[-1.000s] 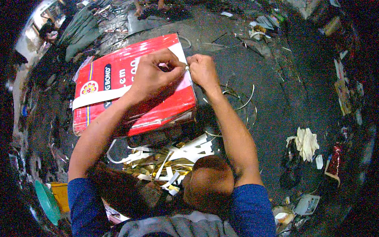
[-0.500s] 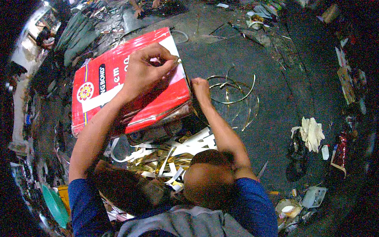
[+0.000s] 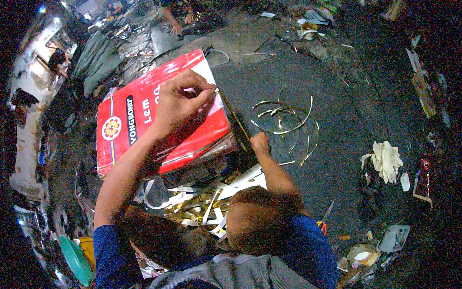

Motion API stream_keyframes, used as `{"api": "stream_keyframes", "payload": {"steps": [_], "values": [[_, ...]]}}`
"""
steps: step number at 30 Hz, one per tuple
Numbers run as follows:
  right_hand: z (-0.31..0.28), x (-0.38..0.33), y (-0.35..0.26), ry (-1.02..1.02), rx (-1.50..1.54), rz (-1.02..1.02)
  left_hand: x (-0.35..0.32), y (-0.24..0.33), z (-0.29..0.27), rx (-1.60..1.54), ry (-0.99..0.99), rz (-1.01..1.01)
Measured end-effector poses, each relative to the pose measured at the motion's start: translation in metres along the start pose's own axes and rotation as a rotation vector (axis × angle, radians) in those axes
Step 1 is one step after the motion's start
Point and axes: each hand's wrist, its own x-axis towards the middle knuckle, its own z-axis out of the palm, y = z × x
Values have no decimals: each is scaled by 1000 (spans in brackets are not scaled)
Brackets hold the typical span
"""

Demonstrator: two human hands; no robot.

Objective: The person sits on the floor and wraps a red cardboard box with a white ribbon. They repeatedly pull the ribbon across the box, tuck it under, and adjust it to secure the package.

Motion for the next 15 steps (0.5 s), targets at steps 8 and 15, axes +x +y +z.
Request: {"api": "stream_keyframes", "payload": {"steps": [8,15], "values": [[-40,-41,-19,-200,-125,101,-7,4,-16,147,-31,138],[-53,-16,27,-94,-129,137,3,-1,-17,375,-139,571]]}}
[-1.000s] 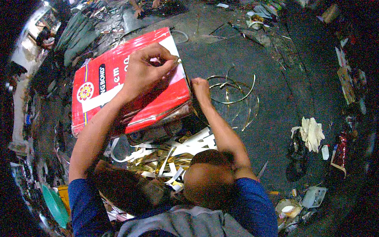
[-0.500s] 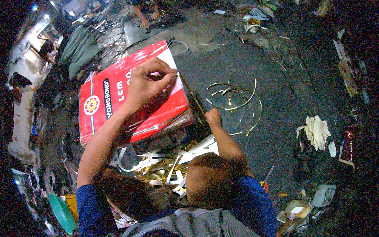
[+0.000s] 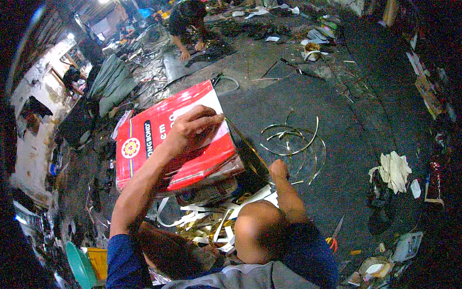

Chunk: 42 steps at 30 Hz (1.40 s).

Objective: The person sits on the floor and wraps a red cardboard box with a white ribbon. They repeatedly pull the ribbon across the box, tuck it under, and adjust it to secure the package.

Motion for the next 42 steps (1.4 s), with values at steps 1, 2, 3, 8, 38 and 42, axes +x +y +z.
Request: {"api": "stream_keyframes", "payload": {"steps": [1,2,3,8,38,42], "values": [[1,-2,-4,-6,21,27,-2,-2,-1,14,-17,16],[-1,-10,-16,-21,38,42,-8,-4,-5,31,-20,5],[-4,-17,-28,-34,57,59,-14,-6,-8,47,-22,-4],[-12,-25,-32,-153,48,42,-16,0,-17,110,-30,5],[20,-196,6,-513,-341,-879,-26,-4,-6,157,-169,16],[16,-208,14,-617,-295,-817,-27,36,-6,319,-55,79]]}}
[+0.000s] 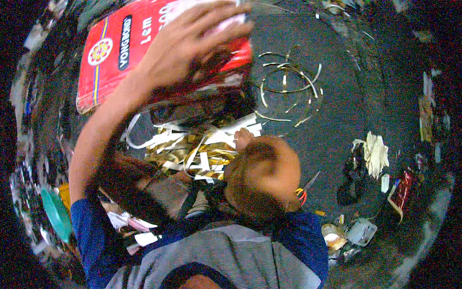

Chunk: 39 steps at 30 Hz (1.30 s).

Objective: The person sits on the floor and wraps a red cardboard box with a white ribbon. They repeatedly pull the ribbon across the box, tuck it under, and adjust it to secure the package.

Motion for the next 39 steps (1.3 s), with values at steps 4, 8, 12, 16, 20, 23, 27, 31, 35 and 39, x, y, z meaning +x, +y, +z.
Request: {"api": "stream_keyframes", "payload": {"steps": [4,8,12,16,20,23,27,31,35,39], "values": [[-48,-5,-9,87,185,-29,-24,65,-40,-113,-141,5],[-135,-12,-35,127,354,-206,-39,102,-57,-349,-453,-293],[-247,-23,-101,-207,347,-504,-60,114,-48,-655,-391,-751],[-352,-62,-177,-399,365,-810,-61,121,-60,-1290,-159,-1031],[-396,-102,-225,-44,170,-921,-59,120,-99,-1724,-63,-1148],[-415,-126,-240,199,14,-890,-56,122,-133,-1697,-173,-1208],[-428,-136,-239,437,128,-587,-81,117,-172,-1246,-111,-1237],[-475,-109,-191,383,157,-405,-113,55,-209,-807,-11,-1286],[-475,-46,-180,218,204,-430,-148,-25,-255,-382,-155,-1275],[-448,8,-173,412,8,-359,-121,-46,-220,560,-209,-951]]}}
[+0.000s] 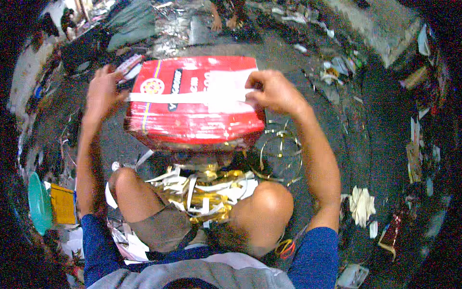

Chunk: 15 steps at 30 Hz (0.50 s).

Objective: The person sits on the floor and wraps a red cardboard box with a white ribbon. They repeatedly pull the ribbon across the box, tuck it under, and adjust it to secure the package.

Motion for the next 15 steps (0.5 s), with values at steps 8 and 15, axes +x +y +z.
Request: {"api": "stream_keyframes", "payload": {"steps": [8,15], "values": [[31,-3,-11,267,-149,-20,37,193,117,-1067,-168,272],[28,-28,-8,397,-315,-201,26,200,125,-1040,-164,221]]}}
